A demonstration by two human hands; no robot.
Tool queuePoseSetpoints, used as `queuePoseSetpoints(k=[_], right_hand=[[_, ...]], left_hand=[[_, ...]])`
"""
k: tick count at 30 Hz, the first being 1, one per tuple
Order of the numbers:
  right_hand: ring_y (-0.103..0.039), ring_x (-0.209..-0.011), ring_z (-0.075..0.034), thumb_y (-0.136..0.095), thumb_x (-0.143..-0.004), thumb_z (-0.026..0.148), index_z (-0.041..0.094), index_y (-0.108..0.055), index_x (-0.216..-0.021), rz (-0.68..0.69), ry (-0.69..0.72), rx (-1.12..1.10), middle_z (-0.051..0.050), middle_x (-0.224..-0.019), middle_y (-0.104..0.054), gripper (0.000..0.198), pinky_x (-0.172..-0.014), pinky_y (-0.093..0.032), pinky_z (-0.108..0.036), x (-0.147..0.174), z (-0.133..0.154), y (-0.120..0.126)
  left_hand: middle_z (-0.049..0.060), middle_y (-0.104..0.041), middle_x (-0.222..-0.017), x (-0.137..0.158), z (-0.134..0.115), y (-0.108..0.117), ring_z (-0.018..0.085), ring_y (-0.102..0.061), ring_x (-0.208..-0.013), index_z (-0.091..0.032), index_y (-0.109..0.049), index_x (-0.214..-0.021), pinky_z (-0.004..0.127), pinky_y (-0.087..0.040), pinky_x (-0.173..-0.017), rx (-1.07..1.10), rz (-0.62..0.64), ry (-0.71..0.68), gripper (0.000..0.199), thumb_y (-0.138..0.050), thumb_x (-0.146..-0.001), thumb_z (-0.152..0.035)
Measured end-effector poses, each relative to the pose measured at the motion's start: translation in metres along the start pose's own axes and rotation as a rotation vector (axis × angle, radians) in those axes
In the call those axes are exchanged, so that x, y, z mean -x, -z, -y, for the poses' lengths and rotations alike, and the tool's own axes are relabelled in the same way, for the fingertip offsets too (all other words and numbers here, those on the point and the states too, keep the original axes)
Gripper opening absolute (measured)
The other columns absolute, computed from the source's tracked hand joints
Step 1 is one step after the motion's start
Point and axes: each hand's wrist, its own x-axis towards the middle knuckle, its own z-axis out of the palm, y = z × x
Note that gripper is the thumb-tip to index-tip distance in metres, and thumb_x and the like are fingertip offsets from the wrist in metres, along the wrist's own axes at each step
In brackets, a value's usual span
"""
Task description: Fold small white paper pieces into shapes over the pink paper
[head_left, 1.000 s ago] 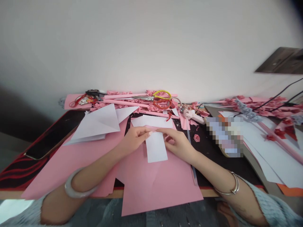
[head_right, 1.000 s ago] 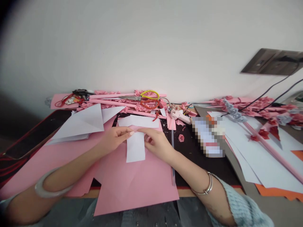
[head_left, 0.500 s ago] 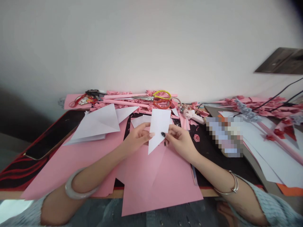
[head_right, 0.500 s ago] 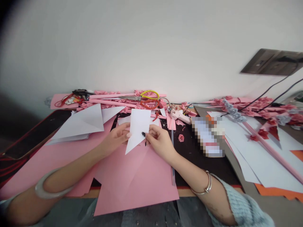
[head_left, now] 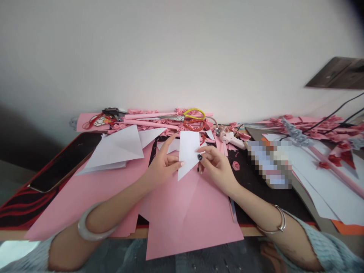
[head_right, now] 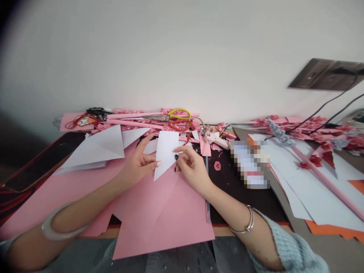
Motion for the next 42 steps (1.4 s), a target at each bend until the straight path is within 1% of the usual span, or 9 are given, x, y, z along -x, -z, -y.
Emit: queuePoseSetpoints(k=[5,10,15,21,24,28,35,39,42], right_hand=[[-0.053,-0.056,-0.010,-0.057,-0.079,0.023,0.017,-0.058,-0.105,-0.004,-0.031,0.070,0.000,-0.070,-0.059,0.027,-0.057,-0.044,-0.025,0.0009,-0.0002,-0.0001],[-0.049,-0.056,-0.011,-0.058,-0.079,0.022,0.017,-0.065,-0.100,-0.009,0.030,0.253,-0.001,-0.067,-0.059,0.022,-0.055,-0.041,-0.026,0.0016,-0.0020,0.0016],[-0.048,-0.064,-0.013,-0.059,-0.080,0.024,0.023,-0.071,-0.090,-0.004,0.162,0.427,-0.002,-0.071,-0.055,0.015,-0.058,-0.040,-0.026,0.0002,-0.0028,0.0047],[-0.057,-0.089,-0.018,-0.057,-0.082,0.024,0.021,-0.068,-0.079,0.040,0.164,0.290,-0.006,-0.092,-0.063,0.012,-0.082,-0.043,-0.034,-0.0002,0.0010,0.0029],[-0.059,-0.077,-0.017,-0.055,-0.083,0.028,0.019,-0.066,-0.078,0.011,0.081,0.211,-0.004,-0.080,-0.066,0.015,-0.074,-0.045,-0.031,0.0013,0.0029,0.0021],[-0.054,-0.061,-0.012,-0.057,-0.081,0.032,0.016,-0.062,-0.073,-0.045,-0.016,0.106,-0.001,-0.066,-0.062,0.018,-0.058,-0.043,-0.024,0.0018,0.0039,0.0019],[-0.052,-0.055,-0.011,-0.054,-0.081,0.027,0.015,-0.062,-0.079,0.105,-0.142,0.161,-0.001,-0.065,-0.061,0.014,-0.052,-0.039,-0.022,0.0007,0.0036,-0.0003],[-0.045,-0.048,-0.009,-0.052,-0.081,0.021,0.015,-0.063,-0.080,0.141,-0.066,0.427,0.001,-0.055,-0.056,0.013,-0.047,-0.034,-0.021,0.0030,-0.0001,-0.0011],[-0.049,-0.052,-0.009,-0.051,-0.081,0.017,0.015,-0.062,-0.077,0.154,0.015,0.489,0.000,-0.061,-0.060,0.012,-0.050,-0.037,-0.020,0.0041,-0.0018,-0.0018]], left_hand=[[0.006,-0.070,-0.086,0.0001,0.0014,0.0009,0.018,-0.065,-0.077,-0.017,-0.049,-0.123,0.028,-0.050,-0.068,-0.114,-0.053,0.006,0.048,-0.061,-0.078,-0.028],[0.004,-0.070,-0.085,0.0011,0.0012,0.0007,0.017,-0.064,-0.076,-0.017,-0.064,-0.099,0.027,-0.050,-0.069,-0.195,-0.100,0.015,0.024,-0.061,-0.077,-0.025],[0.002,-0.069,-0.069,0.0019,-0.0011,0.0008,0.014,-0.060,-0.059,-0.016,-0.067,-0.090,0.024,-0.047,-0.054,-0.248,-0.116,0.019,0.019,-0.063,-0.075,-0.029],[0.004,-0.069,-0.077,0.0023,-0.0015,0.0020,0.015,-0.062,-0.068,-0.015,-0.066,-0.086,0.025,-0.050,-0.061,-0.168,-0.077,-0.024,0.021,-0.063,-0.077,-0.034],[0.002,-0.064,-0.066,0.0025,-0.0017,0.0039,0.012,-0.059,-0.058,-0.014,-0.064,-0.080,0.024,-0.048,-0.057,-0.106,-0.057,-0.054,0.025,-0.056,-0.082,-0.037],[-0.003,-0.051,-0.052,0.0015,-0.0006,0.0073,0.007,-0.043,-0.041,-0.014,-0.062,-0.080,0.020,-0.036,-0.042,-0.098,-0.073,-0.093,0.027,-0.051,-0.086,-0.038],[0.004,-0.065,-0.083,-0.0010,0.0008,0.0038,0.015,-0.059,-0.075,-0.016,-0.065,-0.086,0.025,-0.047,-0.067,-0.251,0.019,-0.063,0.019,-0.056,-0.082,-0.032],[0.003,-0.067,-0.083,-0.0025,0.0054,0.0030,0.016,-0.060,-0.078,-0.017,-0.067,-0.081,0.026,-0.046,-0.071,-0.363,0.040,-0.012,0.014,-0.057,-0.080,-0.028],[0.002,-0.067,-0.082,-0.0025,0.0072,0.0031,0.016,-0.061,-0.078,-0.018,-0.067,-0.081,0.025,-0.046,-0.070,-0.376,0.066,0.002,0.015,-0.057,-0.080,-0.028]])
